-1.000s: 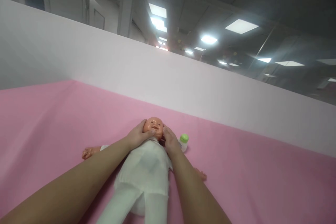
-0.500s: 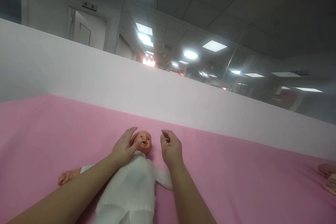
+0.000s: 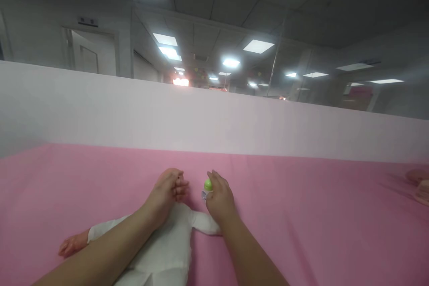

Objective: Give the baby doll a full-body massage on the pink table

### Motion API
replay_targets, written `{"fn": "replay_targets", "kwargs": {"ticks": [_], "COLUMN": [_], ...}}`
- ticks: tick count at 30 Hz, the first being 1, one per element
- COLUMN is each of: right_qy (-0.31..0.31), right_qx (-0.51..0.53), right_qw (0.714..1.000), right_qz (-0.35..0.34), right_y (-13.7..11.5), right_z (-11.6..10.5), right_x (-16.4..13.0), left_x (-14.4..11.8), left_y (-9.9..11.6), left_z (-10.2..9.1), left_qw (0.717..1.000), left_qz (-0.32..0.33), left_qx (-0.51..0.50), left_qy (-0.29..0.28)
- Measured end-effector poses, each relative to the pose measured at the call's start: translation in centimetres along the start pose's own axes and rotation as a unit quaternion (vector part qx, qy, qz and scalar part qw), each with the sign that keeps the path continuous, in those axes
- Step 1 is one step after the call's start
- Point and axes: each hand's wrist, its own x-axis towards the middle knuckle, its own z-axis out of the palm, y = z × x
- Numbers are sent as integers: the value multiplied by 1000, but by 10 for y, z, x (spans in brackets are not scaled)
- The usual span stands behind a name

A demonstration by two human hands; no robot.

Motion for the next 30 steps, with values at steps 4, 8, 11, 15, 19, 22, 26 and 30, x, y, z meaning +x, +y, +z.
{"fn": "replay_targets", "kwargs": {"ticks": [4, 8, 11, 15, 19, 22, 26, 30], "right_qy": [-47, -62, -68, -78, -81, -71, -57, -53], "right_qx": [8, 10, 5, -4, -17, -24, -36, -43], "right_qw": [998, 998, 997, 996, 995, 996, 997, 998], "right_qz": [28, 27, 33, 42, 48, 44, 31, 14], "right_y": [-1, -3, -5, -5, -4, -5, -4, 6], "right_z": [0, -2, -3, -2, -1, -2, -2, -1], "right_x": [3, 5, 8, 10, 10, 11, 10, 9], "left_x": [12, 32, 45, 56, 52, 40, 22, 8], "left_y": [-7, -18, -29, -43, -42, -32, -18, -11], "left_z": [23, 39, 45, 46, 44, 38, 24, 9], "left_qw": [988, 982, 979, 978, 982, 988, 991, 986], "left_qz": [-157, -186, -204, -210, -189, -151, -108, -97], "left_qx": [4, 23, 28, 12, -12, -30, -73, -130], "left_qy": [-5, -11, -10, -4, 9, 30, 43, 38]}}
